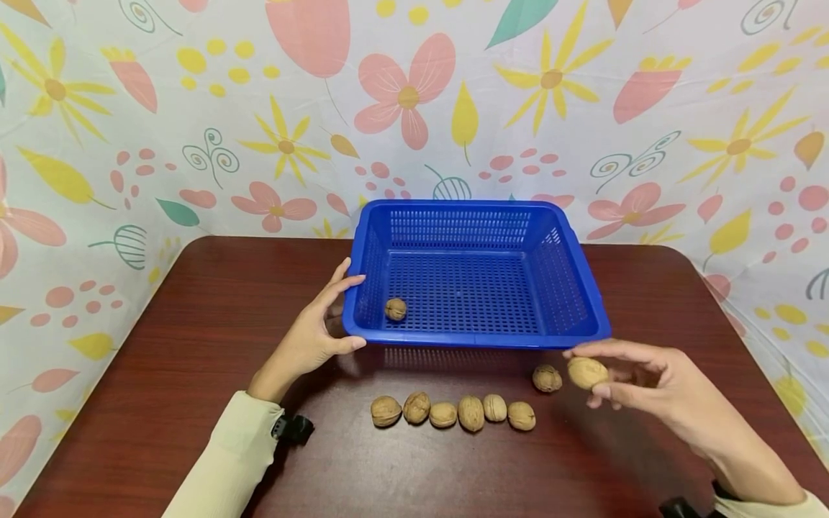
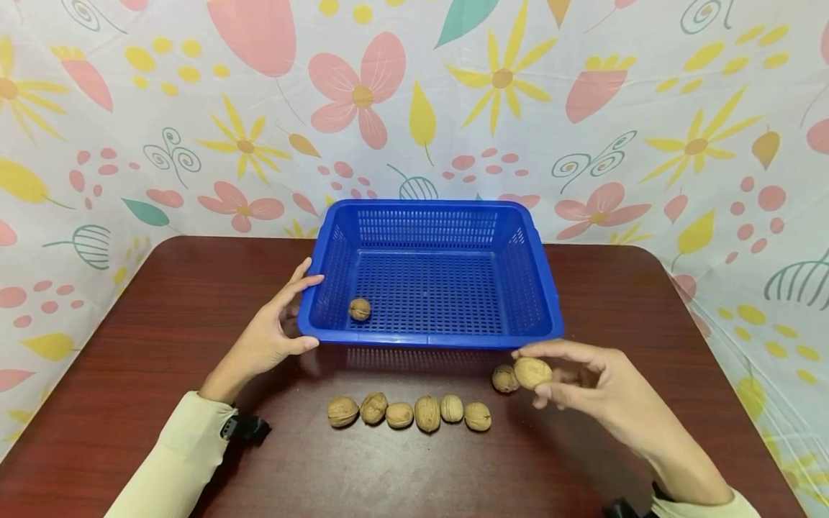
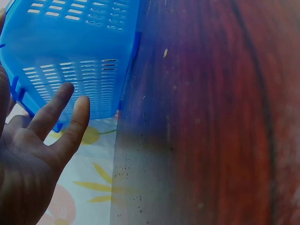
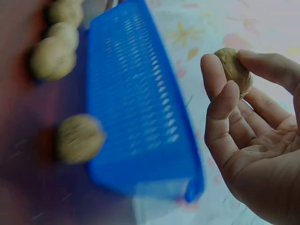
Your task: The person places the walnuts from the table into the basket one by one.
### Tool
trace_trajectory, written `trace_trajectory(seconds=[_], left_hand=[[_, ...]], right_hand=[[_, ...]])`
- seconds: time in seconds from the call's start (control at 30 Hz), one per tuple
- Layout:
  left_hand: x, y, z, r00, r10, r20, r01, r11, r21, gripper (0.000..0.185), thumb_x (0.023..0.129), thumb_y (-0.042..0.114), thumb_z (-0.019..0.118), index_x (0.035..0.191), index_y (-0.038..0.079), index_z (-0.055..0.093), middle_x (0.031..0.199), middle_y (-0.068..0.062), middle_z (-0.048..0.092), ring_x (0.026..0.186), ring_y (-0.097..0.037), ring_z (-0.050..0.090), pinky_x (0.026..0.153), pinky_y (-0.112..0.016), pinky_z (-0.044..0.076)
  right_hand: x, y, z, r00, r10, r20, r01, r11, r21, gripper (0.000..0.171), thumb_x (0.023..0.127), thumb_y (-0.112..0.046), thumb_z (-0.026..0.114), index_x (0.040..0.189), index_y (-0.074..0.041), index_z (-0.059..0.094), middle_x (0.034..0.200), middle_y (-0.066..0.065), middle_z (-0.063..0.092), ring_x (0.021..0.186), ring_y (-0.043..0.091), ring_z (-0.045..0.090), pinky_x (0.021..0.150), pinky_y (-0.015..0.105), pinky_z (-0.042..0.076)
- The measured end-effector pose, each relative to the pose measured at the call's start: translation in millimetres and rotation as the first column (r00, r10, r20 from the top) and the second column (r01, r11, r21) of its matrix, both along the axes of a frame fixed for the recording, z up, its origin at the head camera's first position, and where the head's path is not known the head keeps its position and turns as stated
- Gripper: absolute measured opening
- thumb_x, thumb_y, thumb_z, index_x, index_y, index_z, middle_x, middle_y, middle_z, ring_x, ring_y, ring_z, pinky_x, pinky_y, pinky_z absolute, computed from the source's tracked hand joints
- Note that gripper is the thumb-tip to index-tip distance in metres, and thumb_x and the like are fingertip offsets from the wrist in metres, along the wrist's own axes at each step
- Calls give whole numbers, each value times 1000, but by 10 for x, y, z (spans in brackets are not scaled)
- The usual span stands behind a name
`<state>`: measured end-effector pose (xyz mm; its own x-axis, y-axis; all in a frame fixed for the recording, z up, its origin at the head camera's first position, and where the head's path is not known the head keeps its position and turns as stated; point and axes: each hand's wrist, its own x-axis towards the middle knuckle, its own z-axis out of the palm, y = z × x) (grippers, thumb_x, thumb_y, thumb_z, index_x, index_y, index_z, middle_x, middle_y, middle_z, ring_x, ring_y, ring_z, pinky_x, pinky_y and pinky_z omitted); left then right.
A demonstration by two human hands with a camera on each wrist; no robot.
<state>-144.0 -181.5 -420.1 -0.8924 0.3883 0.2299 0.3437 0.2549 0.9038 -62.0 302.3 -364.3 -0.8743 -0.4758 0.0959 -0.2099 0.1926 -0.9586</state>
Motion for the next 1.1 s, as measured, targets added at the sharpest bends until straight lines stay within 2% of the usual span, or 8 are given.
trace_trajectory(seconds=[0.03, 0.1, 0.3, 0.37, 0.5, 0.63, 0.83, 1.1], left_hand=[[-2, -3, -3, 1000, 1, 3, -1, 1000, -2, 87, 85, 13, 88, 160, 15, 43, 179, -6, 5, 130, -39, 62, 100, -17, 50], [-4, -7, -11, 1000, 4, 11, -4, 1000, -4, 88, 85, 15, 89, 160, 16, 43, 179, -3, 5, 132, -38, 61, 100, -16, 50], [-9, -15, -33, 1000, 7, 15, -7, 1000, -1, 88, 85, 18, 89, 160, 17, 43, 178, 3, 5, 131, -38, 62, 101, -18, 50], [-9, -13, -30, 1000, 5, 13, -5, 1000, 1, 87, 85, 18, 89, 160, 17, 43, 178, 3, 5, 132, -38, 62, 101, -18, 50], [-2, -11, -10, 1000, 8, 8, -8, 1000, -1, 87, 85, 16, 89, 160, 17, 43, 178, 3, 5, 134, -38, 60, 102, -17, 49], [9, -11, 8, 1000, 10, -2, -10, 1000, -8, 87, 85, 13, 88, 160, 15, 43, 178, 1, 5, 134, -38, 60, 102, -16, 49], [8, -5, 15, 1000, 6, -3, -6, 1000, 5, 87, 84, 10, 88, 159, 13, 43, 178, -4, 5, 130, -37, 62, 101, -16, 50], [8, 5, 2, 1000, 0, -10, 0, 1000, 11, 88, 83, 9, 89, 159, 12, 44, 178, -6, 6, 132, -38, 61, 100, -17, 50]], right_hand=[[-49, -44, 62, 1000, 20, -5, -20, 999, -30, 47, 95, 21, 56, 139, 4, 61, 122, 2, 77, 84, 18, 76, 64, 32, 59], [-146, -153, 200, 999, 40, 5, -40, 998, -57, 45, 95, 20, 57, 138, 5, 62, 122, 4, 77, 86, 18, 77, 68, 32, 61], [-595, -539, 566, 998, 61, 2, -61, 998, -7, 37, 99, 7, 63, 135, 1, 66, 104, 9, 80, 84, 20, 78, 69, 31, 61], [-777, -654, 629, 996, 82, 19, -81, 996, -30, 35, 100, 5, 64, 134, 1, 67, 109, 7, 80, 83, 20, 77, 71, 32, 62], [-1154, -876, 713, 984, 154, 93, -140, 980, -138, 33, 101, 5, 62, 133, -1, 69, 126, 5, 76, 85, 21, 77, 75, 30, 59], [-1447, -1099, 786, 973, 160, 166, -135, 980, -148, 33, 101, -1, 64, 133, -5, 70, 126, 4, 76, 86, 21, 77, 76, 28, 55], [-1766, -1421, 757, 967, 150, 204, -127, 984, -122, 36, 101, -4, 66, 137, -4, 67, 124, 5, 75, 92, 23, 77, 78, 29, 57], [-2099, -1786, 477, 951, 162, 263, -134, 983, -122, 36, 101, -2, 65, 137, -4, 67, 131, 9, 70, 93, 23, 77, 78, 29, 58]])
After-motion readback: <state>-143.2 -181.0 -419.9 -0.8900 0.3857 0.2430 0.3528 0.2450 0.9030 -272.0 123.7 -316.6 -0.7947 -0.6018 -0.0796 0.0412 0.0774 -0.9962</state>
